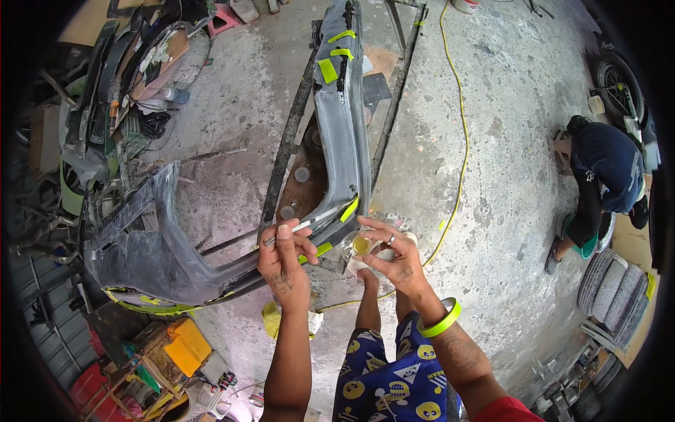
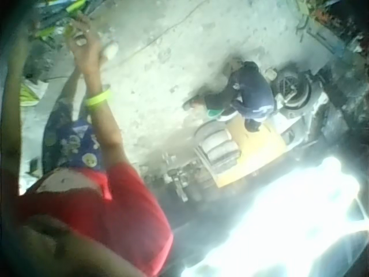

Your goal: The person applies bright green masking tape to the edges and seams of a gray car bumper mounted on a metal stand. They tear off strips of tape, smooth them onto the surface, and occasionally use a small tool to press the tape into crevices. The task continues across multiple sections of the bumper.

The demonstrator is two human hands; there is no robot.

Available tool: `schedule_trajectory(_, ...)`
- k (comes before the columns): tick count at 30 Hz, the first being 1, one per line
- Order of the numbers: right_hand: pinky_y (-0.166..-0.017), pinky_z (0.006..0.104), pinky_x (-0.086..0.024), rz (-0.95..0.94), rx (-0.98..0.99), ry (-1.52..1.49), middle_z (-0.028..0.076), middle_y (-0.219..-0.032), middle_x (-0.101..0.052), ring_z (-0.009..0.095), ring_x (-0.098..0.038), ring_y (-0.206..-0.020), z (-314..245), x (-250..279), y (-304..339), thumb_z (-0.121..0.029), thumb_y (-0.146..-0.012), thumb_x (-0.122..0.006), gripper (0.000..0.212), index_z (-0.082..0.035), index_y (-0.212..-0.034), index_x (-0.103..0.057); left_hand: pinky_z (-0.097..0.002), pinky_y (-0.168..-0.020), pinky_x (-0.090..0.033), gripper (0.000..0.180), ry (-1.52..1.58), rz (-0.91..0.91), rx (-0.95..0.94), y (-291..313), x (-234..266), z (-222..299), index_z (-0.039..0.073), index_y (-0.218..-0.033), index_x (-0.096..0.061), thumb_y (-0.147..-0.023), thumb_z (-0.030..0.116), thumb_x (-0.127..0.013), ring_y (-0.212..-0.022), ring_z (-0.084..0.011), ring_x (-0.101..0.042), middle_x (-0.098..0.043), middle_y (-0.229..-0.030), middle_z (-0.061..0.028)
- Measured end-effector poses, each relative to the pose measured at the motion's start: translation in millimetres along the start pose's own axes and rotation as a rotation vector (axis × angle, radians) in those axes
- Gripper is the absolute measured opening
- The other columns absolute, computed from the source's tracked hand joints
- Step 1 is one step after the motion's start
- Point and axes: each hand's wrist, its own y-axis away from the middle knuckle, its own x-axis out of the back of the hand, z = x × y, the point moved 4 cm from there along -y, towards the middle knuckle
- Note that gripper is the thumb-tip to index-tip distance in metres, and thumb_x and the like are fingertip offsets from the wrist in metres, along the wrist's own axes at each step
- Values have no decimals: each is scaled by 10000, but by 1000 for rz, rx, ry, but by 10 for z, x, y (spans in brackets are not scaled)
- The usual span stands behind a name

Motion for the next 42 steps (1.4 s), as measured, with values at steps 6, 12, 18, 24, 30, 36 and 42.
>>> schedule_trajectory(6, -837, 334, -573, -88, 49, -6, 99, -1537, -536, 207, -656, -1181, -4, -83, -24, -52, -822, -821, 458, -98, -1264, -710, -243, -471, -469, 305, -60, -18, -35, 2, -6, 36, -13, -1099, -607, -1089, 284, -537, -597, -113, -606, -676, -830, -134)
schedule_trajectory(12, -808, 307, -569, -96, 71, 16, 104, -1557, -515, 203, -676, -1116, -35, -154, -64, -52, -819, -828, 445, -98, -1246, -713, -241, -479, -472, 280, -108, -44, -89, 12, -6, 58, -16, -1100, -609, -1096, 249, -519, -601, -120, -609, -671, -793, -137)
schedule_trajectory(18, -789, 296, -571, -87, 72, 44, 90, -1547, -529, 179, -681, -1074, -61, -167, -86, -64, -814, -838, 427, -95, -1222, -716, -242, -493, -477, 271, -114, -57, -99, 9, -14, 82, -15, -1106, -614, -1093, 240, -525, -610, -120, -611, -662, -762, -131)
schedule_trajectory(24, -791, 298, -575, -88, 73, 47, 88, -1554, -522, 186, -677, -1099, -56, -182, -102, -58, -809, -840, 428, -94, -1217, -713, -240, -513, -477, 281, -126, -78, -86, 10, -17, 98, -11, -1112, -621, -1086, 258, -545, -617, -114, -605, -669, -781, -129)
schedule_trajectory(30, -814, 298, -581, -90, 65, 33, 81, -1559, -515, 209, -672, -1158, -33, -187, -103, -49, -810, -835, 438, -88, -1226, -703, -235, -521, -476, 282, -136, -104, -107, -1, -11, 111, -5, -1119, -627, -1082, 265, -555, -615, -108, -598, -681, -812, -135)
schedule_trajectory(36, -816, 304, -585, -81, 74, 18, 88, -1564, -508, 210, -672, -1161, 1, -217, -110, -38, -814, -828, 435, -80, -1227, -700, -235, -523, -479, 279, -143, -88, -146, 11, 3, 219, -5, -1119, -626, -1086, 260, -546, -604, -111, -603, -693, -822, -141)
schedule_trajectory(42, -808, 302, -585, -80, 72, 22, 92, -1566, -506, 204, -675, -1152, 28, -214, -105, -31, -814, -824, 440, -84, -1234, -702, -239, -527, -482, 281, -156, -87, -159, 24, 8, 217, -9, -1117, -619, -1089, 259, -538, -590, -117, -604, -692, -814, -144)
